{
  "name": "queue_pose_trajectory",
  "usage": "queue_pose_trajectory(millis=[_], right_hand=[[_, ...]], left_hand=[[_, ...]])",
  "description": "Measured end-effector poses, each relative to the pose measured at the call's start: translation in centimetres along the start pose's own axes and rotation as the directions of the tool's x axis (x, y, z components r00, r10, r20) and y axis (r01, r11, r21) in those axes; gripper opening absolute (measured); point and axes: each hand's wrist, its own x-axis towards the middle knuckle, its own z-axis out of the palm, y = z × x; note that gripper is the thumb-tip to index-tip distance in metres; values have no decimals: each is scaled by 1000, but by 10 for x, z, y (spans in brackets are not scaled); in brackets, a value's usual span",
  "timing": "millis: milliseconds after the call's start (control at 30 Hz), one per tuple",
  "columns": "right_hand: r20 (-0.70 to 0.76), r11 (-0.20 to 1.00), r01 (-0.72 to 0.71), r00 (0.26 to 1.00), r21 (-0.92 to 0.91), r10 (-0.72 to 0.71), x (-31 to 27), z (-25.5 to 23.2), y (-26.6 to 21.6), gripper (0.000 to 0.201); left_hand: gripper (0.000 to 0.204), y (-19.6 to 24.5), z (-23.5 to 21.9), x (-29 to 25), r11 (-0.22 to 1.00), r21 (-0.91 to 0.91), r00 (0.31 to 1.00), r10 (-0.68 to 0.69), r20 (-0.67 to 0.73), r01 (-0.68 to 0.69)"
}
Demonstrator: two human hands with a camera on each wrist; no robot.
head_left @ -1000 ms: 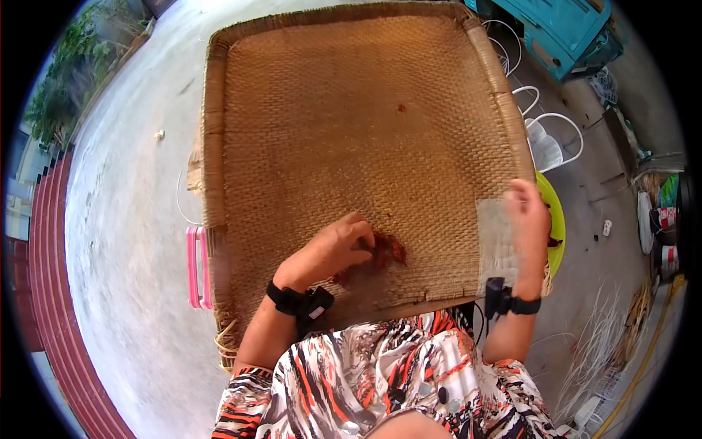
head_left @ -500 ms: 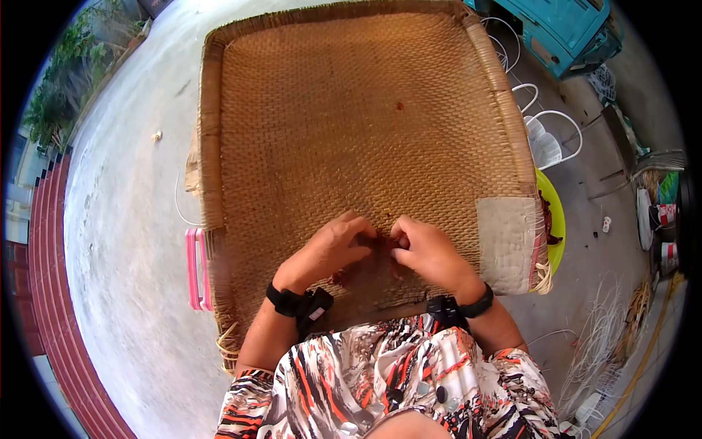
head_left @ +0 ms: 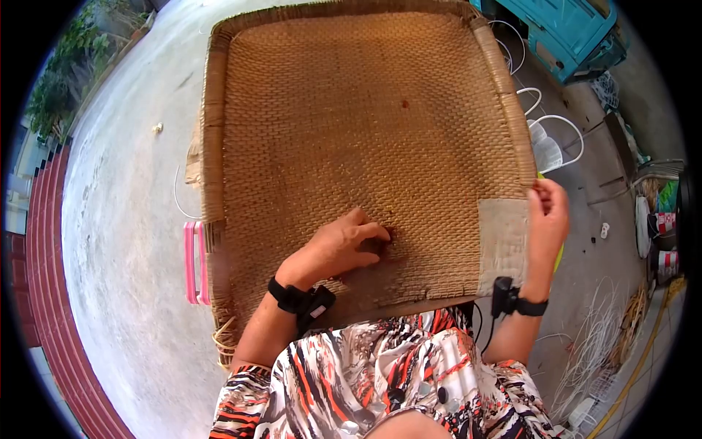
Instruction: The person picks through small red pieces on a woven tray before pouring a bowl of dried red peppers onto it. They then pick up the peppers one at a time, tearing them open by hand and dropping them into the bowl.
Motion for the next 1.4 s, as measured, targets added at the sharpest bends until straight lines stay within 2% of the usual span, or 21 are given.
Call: queue_pose_trajectory(millis=[67,100,200,233,300,367,433,533,600,700,767,867,1067,1200,1300,1367,1400], right_hand=[[-144,958,46,985,-284,-90,17,-12,42,30],[-205,907,50,967,-419,-148,21,-14,41,32],[-70,952,96,990,-291,-121,11,-10,25,39],[95,997,-74,993,32,71,3,-2,6,37],[459,989,-75,889,129,8,-17,17,-31,31],[682,958,116,680,263,-270,-35,36,-59,31],[668,864,272,551,424,-501,-52,62,-72,30],[690,832,357,466,425,-553,-68,96,-69,29],[664,809,383,465,445,-586,-69,106,-69,25],[685,809,372,433,456,-586,-66,114,-65,21],[675,803,360,435,476,-596,-65,117,-65,18],[706,798,429,396,424,-588,-61,113,-72,17],[706,797,431,394,423,-589,-61,113,-69,14],[678,808,380,445,450,-586,-64,109,-69,12],[626,792,356,486,496,-610,-69,111,-66,11],[629,798,354,491,488,-602,-71,108,-62,10],[629,820,356,527,448,-572,-71,105,-61,11]], left_hand=[[27,-3,3,0,997,66,1000,27,16,-28],[26,-4,4,0,994,100,999,39,25,-42],[22,0,1,0,999,34,999,-17,38,16],[22,0,1,1,999,28,999,-24,29,23],[21,-1,3,4,999,20,999,-35,17,35],[21,-3,3,5,1000,-5,1000,-25,3,25],[23,-5,4,4,999,-10,999,-35,-15,35],[28,-5,5,3,994,-42,994,-106,-42,104],[32,-1,5,3,976,-130,982,-184,-42,177],[36,-1,5,2,968,-161,976,-206,-65,194],[36,-4,6,2,979,-124,983,-173,-67,164],[35,-6,6,1,983,-100,985,-159,-61,153],[25,-4,3,2,995,-53,993,-83,-80,78],[20,-11,6,3,985,-166,994,-63,-85,48],[19,-13,4,4,991,-134,998,-18,-60,10],[20,0,-1,4,962,-235,988,-151,-35,138],[21,4,-3,5,937,-283,976,-217,-18,203]])
